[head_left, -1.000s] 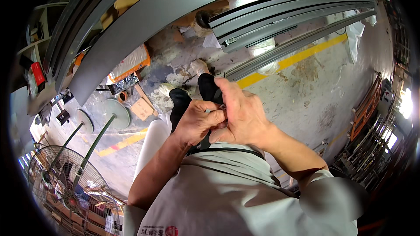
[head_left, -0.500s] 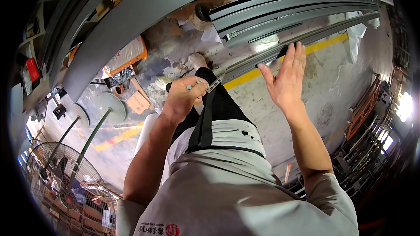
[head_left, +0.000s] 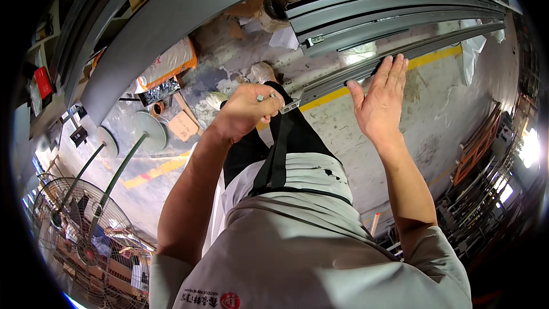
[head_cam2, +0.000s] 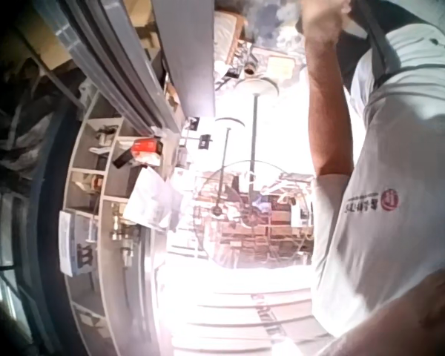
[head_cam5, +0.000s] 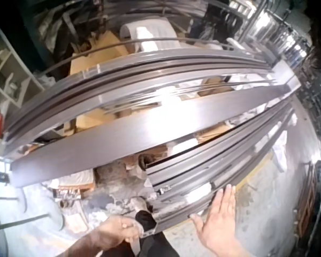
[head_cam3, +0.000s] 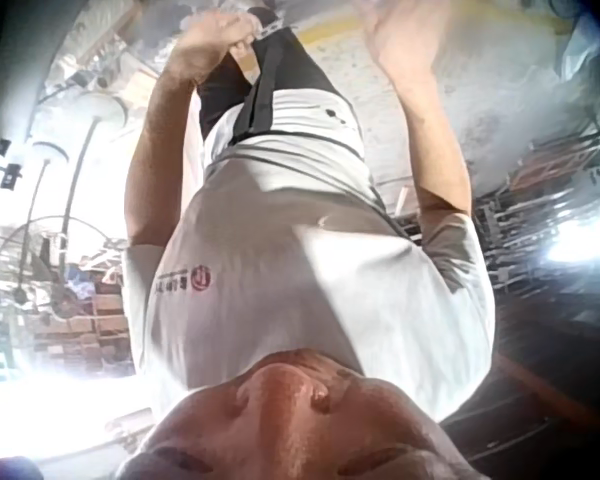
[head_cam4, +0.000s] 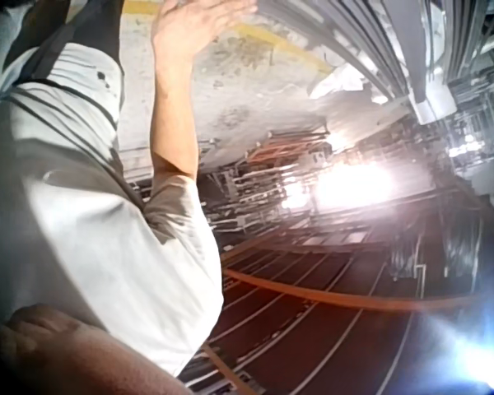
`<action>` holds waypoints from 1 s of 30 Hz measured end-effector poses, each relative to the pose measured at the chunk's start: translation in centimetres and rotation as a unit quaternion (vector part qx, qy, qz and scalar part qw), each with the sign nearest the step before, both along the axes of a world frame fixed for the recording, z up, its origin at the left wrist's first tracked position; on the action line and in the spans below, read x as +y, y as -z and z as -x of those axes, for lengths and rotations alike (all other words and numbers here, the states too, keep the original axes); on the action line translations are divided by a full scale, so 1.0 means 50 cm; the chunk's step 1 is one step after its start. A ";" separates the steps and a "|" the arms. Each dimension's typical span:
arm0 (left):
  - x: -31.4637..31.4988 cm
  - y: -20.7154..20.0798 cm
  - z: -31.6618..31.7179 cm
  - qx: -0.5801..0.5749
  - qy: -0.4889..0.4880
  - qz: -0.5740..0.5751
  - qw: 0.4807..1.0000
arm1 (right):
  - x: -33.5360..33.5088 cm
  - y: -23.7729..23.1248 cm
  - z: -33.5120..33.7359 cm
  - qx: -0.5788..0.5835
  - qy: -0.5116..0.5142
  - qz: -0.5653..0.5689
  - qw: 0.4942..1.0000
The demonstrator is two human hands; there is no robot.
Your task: The person picks up metal parts from a bin, places a plastic spacer onto each one, and puts the prepared parts into a plastic bag.
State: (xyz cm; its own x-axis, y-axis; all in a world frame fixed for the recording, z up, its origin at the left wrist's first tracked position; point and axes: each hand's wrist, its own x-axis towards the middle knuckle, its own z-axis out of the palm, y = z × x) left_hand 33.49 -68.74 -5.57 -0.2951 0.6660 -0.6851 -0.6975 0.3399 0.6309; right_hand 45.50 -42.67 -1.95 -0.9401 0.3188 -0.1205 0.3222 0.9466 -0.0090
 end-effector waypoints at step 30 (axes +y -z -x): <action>0.049 -0.030 -0.080 -0.023 -0.204 0.056 0.977 | -0.004 0.001 0.003 -0.018 0.008 -0.005 1.000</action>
State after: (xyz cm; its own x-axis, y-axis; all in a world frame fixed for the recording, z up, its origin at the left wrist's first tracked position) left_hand 37.49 -66.26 -4.07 -0.4870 0.4190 -0.7663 -0.8163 0.0936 0.5700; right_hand 45.34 -42.89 -2.02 -0.9300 0.3347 -0.1517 0.3368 0.9415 0.0122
